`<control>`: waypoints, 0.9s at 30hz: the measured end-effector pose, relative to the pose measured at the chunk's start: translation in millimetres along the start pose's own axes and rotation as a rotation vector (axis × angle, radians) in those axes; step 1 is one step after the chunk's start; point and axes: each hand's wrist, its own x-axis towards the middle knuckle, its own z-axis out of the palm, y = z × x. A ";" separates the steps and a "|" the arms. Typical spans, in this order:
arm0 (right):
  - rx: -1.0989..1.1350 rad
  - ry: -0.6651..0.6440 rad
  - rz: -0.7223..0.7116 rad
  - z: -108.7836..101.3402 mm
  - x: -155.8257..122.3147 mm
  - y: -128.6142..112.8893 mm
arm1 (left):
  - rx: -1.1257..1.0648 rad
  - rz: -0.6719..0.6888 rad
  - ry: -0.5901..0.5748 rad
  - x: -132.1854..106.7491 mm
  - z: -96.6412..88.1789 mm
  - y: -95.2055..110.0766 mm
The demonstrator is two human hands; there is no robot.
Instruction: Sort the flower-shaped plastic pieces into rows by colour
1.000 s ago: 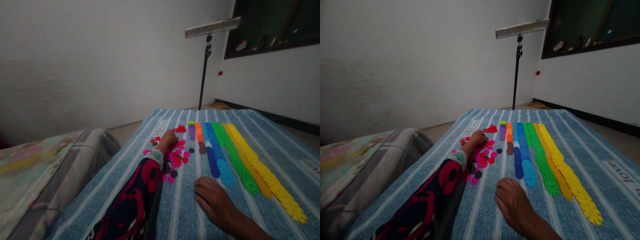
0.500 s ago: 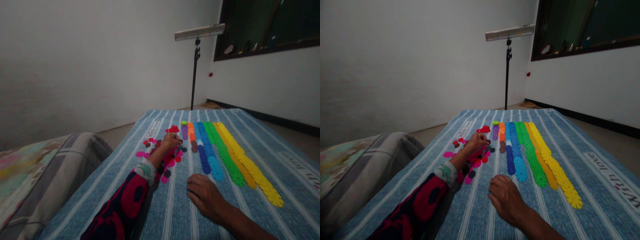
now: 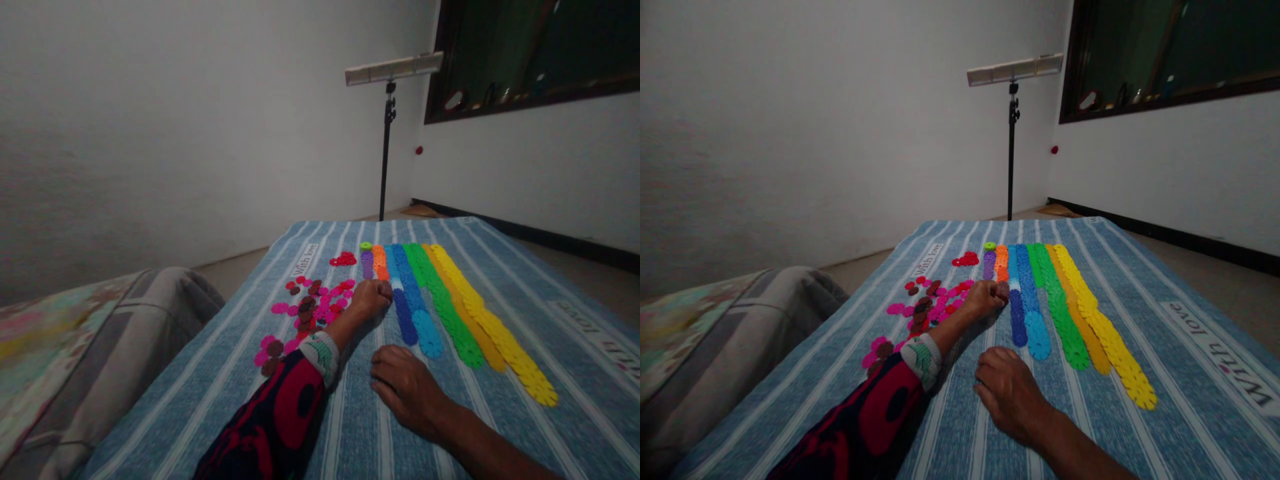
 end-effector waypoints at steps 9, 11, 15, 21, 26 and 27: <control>-0.014 0.000 0.000 -2.3 0.6 -1.4 | 0.148 -0.053 0.086 -11.3 -6.1 -2.2; -0.005 -0.002 -0.002 -2.4 0.4 -1.6 | 0.175 -0.045 0.064 -14.6 -4.8 -0.7; 0.005 -0.003 -0.002 -0.9 -0.8 -0.1 | 0.198 -0.024 0.032 -19.4 -0.8 5.0; 0.012 -0.004 -0.002 -1.4 -1.5 0.2 | 0.239 -0.009 0.030 -22.3 0.8 9.8; 0.009 -0.014 0.007 -1.9 -1.1 -1.1 | 0.209 0.018 0.026 -24.6 0.7 8.7; 0.008 -0.015 0.010 -1.8 -1.0 -1.3 | 0.201 0.018 0.021 -24.9 1.0 8.7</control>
